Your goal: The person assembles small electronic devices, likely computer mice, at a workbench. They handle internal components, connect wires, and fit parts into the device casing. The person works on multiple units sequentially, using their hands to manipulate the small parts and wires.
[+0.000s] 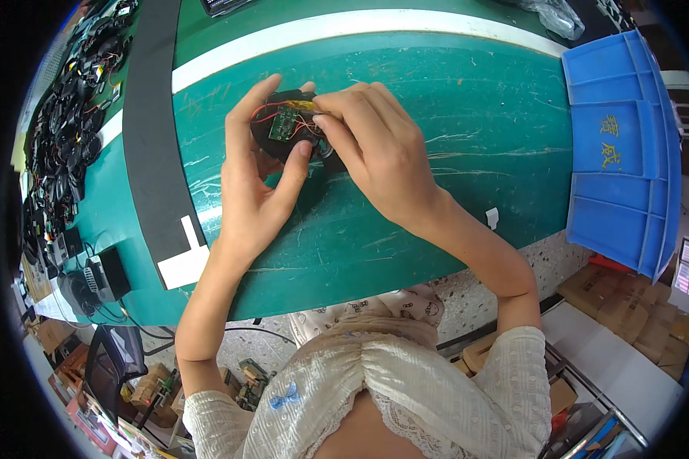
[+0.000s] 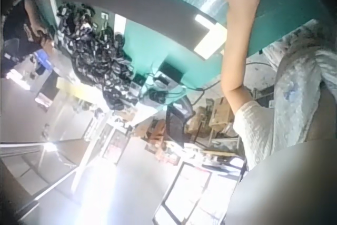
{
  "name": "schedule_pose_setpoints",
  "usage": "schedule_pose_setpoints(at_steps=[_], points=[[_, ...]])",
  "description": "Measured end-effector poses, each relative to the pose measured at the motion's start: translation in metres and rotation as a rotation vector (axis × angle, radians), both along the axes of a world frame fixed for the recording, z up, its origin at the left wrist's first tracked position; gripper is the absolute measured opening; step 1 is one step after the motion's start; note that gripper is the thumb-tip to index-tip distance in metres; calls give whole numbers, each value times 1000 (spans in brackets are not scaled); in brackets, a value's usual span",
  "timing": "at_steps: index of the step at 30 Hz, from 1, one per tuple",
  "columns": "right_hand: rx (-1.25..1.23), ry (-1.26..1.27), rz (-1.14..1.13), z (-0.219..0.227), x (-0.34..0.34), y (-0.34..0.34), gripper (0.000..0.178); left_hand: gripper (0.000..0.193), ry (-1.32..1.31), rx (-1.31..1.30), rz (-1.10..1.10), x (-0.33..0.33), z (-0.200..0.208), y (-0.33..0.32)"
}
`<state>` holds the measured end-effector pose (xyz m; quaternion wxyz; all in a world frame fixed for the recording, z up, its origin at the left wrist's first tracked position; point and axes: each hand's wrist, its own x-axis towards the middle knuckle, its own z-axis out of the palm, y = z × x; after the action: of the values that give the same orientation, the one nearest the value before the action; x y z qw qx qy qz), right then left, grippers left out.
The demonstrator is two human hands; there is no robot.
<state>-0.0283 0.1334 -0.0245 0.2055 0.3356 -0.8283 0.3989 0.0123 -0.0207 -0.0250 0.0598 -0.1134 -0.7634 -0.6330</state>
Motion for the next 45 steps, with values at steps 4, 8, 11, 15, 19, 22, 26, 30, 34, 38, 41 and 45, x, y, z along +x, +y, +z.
schedule_pose_setpoints(at_steps=[4, 8, 11, 15, 19, 22, 26, 30, 34, 38, 41, 45], points=[[-17, -13, 3, -1, -1, 0, 15, 58, 4, 36, -3, 0, -4, 0], [-64, -147, -41, 0, 0, 0, 15, 59, 44, 18, 73, -3, -7, 3], [-101, -140, -55, 2, -2, 3, 14, 57, 32, 67, 110, -7, -12, 5], [-108, -129, -37, 13, -3, 5, 14, 50, 3, 58, 167, -12, -15, -2], [-263, -245, 3, 7, -5, 5, 11, 37, 0, -231, 194, -17, -9, -17], [-357, -457, -74, 8, -1, 6, 12, 35, 134, -439, 271, -17, -2, -25], [-350, -469, -84, 9, -6, 8, 17, 40, 91, -779, 116, -13, 10, -46], [-340, -533, -25, -7, -18, 9, 19, 47, 255, -840, 316, 8, 11, -63], [-296, -649, 4, -35, -35, 17, 23, 23, 207, -776, 642, 61, 16, -109], [-229, -591, 8, -47, -45, 20, 24, 9, 74, -992, 869, 116, 9, -149], [-217, -570, 3, -49, -45, 20, 24, 20, 61, -1053, 748, 130, 5, -144], [-235, -552, 27, -56, -51, 20, 25, 36, 66, -1056, 466, 126, 8, -123]])
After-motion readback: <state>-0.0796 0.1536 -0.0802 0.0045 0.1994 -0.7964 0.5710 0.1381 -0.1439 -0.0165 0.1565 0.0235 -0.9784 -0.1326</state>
